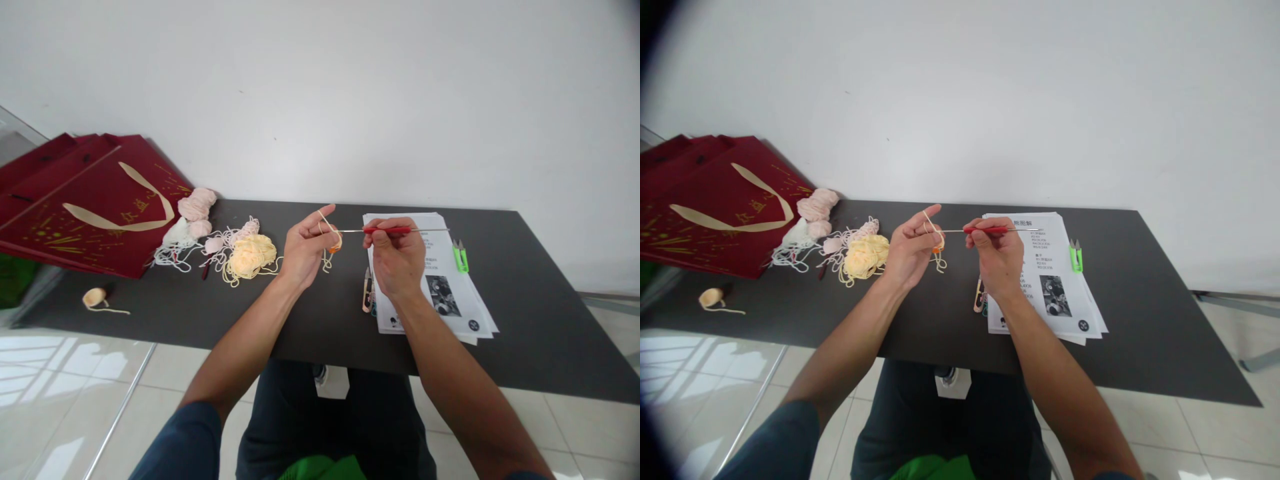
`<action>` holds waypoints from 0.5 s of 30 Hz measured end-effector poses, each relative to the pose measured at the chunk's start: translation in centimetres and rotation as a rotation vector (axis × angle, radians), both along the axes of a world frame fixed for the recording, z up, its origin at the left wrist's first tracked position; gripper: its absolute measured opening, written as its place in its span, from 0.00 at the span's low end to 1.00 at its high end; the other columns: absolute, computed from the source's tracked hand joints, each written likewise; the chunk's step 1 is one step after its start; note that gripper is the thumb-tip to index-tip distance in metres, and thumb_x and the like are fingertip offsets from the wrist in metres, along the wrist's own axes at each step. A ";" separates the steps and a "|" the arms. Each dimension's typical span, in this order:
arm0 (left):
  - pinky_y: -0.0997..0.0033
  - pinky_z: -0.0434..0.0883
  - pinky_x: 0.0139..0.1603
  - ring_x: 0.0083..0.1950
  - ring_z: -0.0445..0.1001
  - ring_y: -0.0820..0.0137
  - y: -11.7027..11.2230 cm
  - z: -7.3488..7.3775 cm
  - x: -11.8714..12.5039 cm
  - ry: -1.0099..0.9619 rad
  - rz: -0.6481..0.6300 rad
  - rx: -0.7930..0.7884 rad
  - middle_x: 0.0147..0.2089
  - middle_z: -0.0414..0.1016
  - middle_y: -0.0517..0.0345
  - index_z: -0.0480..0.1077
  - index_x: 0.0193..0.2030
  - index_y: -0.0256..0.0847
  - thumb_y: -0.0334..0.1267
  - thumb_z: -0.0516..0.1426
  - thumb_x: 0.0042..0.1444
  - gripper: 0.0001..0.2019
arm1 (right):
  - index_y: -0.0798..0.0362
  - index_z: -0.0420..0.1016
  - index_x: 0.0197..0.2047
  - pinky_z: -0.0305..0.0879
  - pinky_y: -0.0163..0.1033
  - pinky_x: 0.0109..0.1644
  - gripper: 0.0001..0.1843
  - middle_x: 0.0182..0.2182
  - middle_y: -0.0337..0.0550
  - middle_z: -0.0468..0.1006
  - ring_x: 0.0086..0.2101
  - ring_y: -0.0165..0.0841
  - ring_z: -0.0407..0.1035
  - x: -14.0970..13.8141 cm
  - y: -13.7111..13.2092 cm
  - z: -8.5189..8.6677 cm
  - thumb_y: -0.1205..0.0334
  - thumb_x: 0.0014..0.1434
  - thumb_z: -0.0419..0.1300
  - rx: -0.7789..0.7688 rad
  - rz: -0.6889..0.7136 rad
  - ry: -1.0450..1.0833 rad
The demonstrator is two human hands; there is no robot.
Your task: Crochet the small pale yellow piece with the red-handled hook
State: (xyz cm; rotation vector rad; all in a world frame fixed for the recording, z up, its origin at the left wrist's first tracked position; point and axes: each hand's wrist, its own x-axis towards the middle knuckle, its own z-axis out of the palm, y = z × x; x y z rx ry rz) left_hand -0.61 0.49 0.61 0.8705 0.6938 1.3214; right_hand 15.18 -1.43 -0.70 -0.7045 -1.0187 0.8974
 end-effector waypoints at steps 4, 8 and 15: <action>0.74 0.66 0.32 0.28 0.71 0.78 0.2 0.0 -0.3 0.023 -0.003 0.034 0.29 0.79 0.64 0.79 0.56 0.41 0.27 0.68 0.44 0.28 | 0.44 0.74 0.39 0.72 0.40 0.36 0.09 0.37 0.35 0.84 0.30 0.29 0.73 0.0 -0.1 -0.1 0.57 0.60 0.71 0.014 -0.021 -0.020; 0.75 0.64 0.30 0.26 0.68 0.78 0.3 -0.2 -0.6 0.057 0.009 0.066 0.28 0.78 0.64 0.80 0.54 0.41 0.27 0.66 0.43 0.27 | 0.45 0.76 0.39 0.72 0.40 0.36 0.09 0.37 0.36 0.84 0.29 0.29 0.74 -0.1 -0.3 0.0 0.61 0.60 0.72 0.044 -0.025 -0.034; 0.72 0.58 0.29 0.25 0.64 0.76 0.5 0.0 -0.8 0.025 -0.062 0.034 0.23 0.74 0.62 0.84 0.46 0.39 0.27 0.61 0.39 0.24 | 0.45 0.75 0.39 0.71 0.39 0.35 0.11 0.36 0.36 0.84 0.28 0.28 0.73 0.1 -0.3 -0.1 0.57 0.59 0.73 0.016 0.047 -0.028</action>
